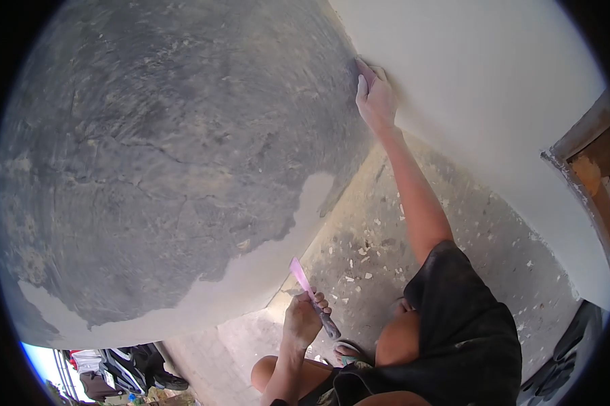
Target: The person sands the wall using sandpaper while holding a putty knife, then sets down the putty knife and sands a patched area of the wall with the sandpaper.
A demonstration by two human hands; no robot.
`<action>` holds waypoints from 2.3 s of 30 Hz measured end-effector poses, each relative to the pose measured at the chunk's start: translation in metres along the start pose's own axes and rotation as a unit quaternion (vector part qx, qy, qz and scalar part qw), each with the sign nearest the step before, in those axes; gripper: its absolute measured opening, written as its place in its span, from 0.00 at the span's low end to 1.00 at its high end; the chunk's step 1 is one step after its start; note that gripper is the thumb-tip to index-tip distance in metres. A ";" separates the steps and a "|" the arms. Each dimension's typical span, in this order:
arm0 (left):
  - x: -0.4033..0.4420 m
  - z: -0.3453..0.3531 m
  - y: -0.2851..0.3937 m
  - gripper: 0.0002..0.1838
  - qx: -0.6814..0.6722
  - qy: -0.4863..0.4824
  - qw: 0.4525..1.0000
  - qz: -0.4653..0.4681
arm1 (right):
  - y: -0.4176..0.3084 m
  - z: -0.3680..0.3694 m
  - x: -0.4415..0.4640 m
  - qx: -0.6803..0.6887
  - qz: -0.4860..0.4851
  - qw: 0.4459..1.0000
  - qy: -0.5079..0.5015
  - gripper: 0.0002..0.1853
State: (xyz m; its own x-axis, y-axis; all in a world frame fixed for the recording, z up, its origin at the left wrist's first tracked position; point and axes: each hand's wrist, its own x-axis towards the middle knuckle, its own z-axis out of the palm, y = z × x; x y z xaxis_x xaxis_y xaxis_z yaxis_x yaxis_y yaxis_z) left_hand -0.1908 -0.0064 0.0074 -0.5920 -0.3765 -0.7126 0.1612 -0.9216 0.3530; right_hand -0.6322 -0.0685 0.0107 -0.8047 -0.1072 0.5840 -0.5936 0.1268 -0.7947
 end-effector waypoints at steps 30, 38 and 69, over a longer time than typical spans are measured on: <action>0.005 -0.008 0.000 0.09 0.031 0.031 0.999 0.000 | -0.038 -0.015 0.021 -0.049 -0.027 0.998 0.007 0.20; -0.005 -0.004 0.001 0.09 0.015 0.010 1.000 0.025 | 0.018 0.004 -0.012 -0.100 0.012 0.994 -0.033 0.21; 0.016 -0.008 -0.002 0.10 0.030 0.023 0.999 -0.011 | 0.071 0.021 -0.060 -0.050 0.137 0.988 -0.053 0.23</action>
State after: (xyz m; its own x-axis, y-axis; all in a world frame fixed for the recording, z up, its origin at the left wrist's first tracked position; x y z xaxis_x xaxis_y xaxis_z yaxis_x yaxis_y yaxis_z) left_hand -0.1942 -0.0112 -0.0094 -0.5577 -0.3609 -0.7475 0.0993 -0.9231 0.3715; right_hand -0.6258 -0.0735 -0.0846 -0.9325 -0.1571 0.3253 -0.3570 0.2620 -0.8966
